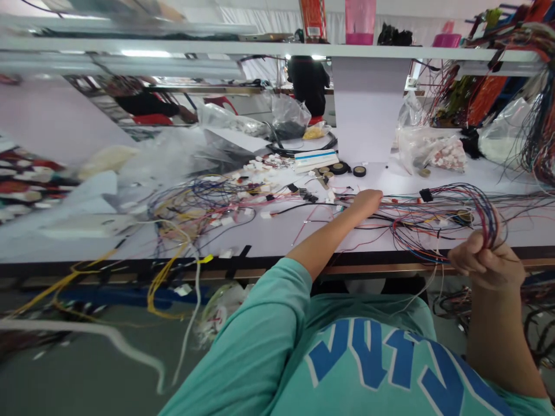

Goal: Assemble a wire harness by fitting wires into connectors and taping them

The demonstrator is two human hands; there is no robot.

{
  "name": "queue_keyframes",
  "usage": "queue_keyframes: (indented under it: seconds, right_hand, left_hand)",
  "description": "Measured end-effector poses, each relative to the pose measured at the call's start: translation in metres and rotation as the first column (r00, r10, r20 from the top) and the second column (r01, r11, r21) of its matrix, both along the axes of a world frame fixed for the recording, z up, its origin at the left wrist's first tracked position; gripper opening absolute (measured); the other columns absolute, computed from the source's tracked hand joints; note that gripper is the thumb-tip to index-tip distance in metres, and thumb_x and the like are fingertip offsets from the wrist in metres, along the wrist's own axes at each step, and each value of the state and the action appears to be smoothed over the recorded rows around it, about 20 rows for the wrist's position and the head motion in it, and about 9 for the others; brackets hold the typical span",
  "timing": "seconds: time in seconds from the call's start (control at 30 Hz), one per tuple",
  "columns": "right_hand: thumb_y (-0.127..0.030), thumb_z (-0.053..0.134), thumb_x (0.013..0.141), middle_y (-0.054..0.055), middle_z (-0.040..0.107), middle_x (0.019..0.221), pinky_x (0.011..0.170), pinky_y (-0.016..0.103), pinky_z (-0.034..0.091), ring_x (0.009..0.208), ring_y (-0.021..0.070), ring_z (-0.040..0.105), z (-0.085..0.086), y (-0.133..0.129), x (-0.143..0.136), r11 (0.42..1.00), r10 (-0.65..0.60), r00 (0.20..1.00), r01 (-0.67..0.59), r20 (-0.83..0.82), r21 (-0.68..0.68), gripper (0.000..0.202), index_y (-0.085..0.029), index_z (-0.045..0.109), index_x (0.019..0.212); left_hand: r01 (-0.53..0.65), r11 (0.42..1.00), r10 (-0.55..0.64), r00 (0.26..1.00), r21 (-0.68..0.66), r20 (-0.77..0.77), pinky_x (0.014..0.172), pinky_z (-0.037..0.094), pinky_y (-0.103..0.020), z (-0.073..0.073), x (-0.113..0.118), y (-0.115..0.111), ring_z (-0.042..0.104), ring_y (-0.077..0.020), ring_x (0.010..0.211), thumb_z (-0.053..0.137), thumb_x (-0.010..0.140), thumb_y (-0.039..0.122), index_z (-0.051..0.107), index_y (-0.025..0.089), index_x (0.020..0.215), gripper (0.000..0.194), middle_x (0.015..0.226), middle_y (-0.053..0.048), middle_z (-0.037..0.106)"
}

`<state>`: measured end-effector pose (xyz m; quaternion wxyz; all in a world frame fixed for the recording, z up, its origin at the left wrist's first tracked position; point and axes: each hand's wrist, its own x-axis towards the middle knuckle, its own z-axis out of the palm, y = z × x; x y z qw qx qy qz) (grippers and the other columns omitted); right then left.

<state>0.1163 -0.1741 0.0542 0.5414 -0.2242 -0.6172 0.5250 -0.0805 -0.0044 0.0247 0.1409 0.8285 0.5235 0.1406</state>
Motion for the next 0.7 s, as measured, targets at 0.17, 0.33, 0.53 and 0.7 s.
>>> queue_keyframes:
  seconds: [0.17,0.33,0.53,0.7]
  right_hand:
    - [-0.039,0.055,0.082,-0.007,0.030,0.049,0.037,0.020,0.018,0.040,0.0059,0.025,0.004,0.008,-0.009,0.997,0.069,0.972,-0.058,0.226,-0.056,0.020,-0.019,0.058,0.084]
    - [-0.043,0.041,0.089,-0.001,0.047,0.062,0.050,0.021,0.035,0.054,0.0084,0.042,0.019,0.014,-0.044,0.969,0.171,0.707,-0.245,0.687,0.011,0.031,-0.015,0.055,0.085]
    - [-0.033,0.032,0.091,0.005,0.060,0.080,0.065,0.025,0.043,0.069,0.0131,0.053,0.014,0.011,-0.080,0.922,0.139,0.408,-0.386,0.902,0.032,0.027,-0.016,0.053,0.091]
    - [-0.030,0.031,0.091,0.004,0.060,0.079,0.065,0.024,0.044,0.069,0.0124,0.055,0.003,0.014,-0.081,0.905,0.161,0.413,-0.423,0.896,0.032,0.024,-0.018,0.051,0.091]
  left_hand:
    - [0.066,0.933,0.116,0.876,-0.353,0.469,0.059,0.046,-0.024,0.017,-0.010,-0.015,0.062,-0.0135,0.064,0.041,0.089,0.027,0.057,0.011,0.110,0.031,0.094,-0.012,0.067]
    - [0.558,0.585,0.342,0.488,-0.589,0.803,0.037,0.035,-0.019,0.049,-0.018,-0.040,0.052,-0.0095,0.042,0.029,0.085,0.063,0.059,0.008,0.103,0.066,0.076,-0.013,0.067]
    - [0.595,0.658,0.494,0.121,-0.461,0.861,0.031,0.029,-0.016,0.071,-0.044,-0.047,0.039,-0.0038,0.031,0.035,0.086,0.058,0.062,0.007,0.102,0.060,0.056,-0.004,0.061]
    - [0.530,0.767,0.439,-0.022,-0.362,0.898,0.034,0.034,-0.015,0.083,-0.078,-0.055,0.047,-0.0047,0.035,0.030,0.090,0.052,0.061,0.008,0.108,0.056,0.060,-0.004,0.064]
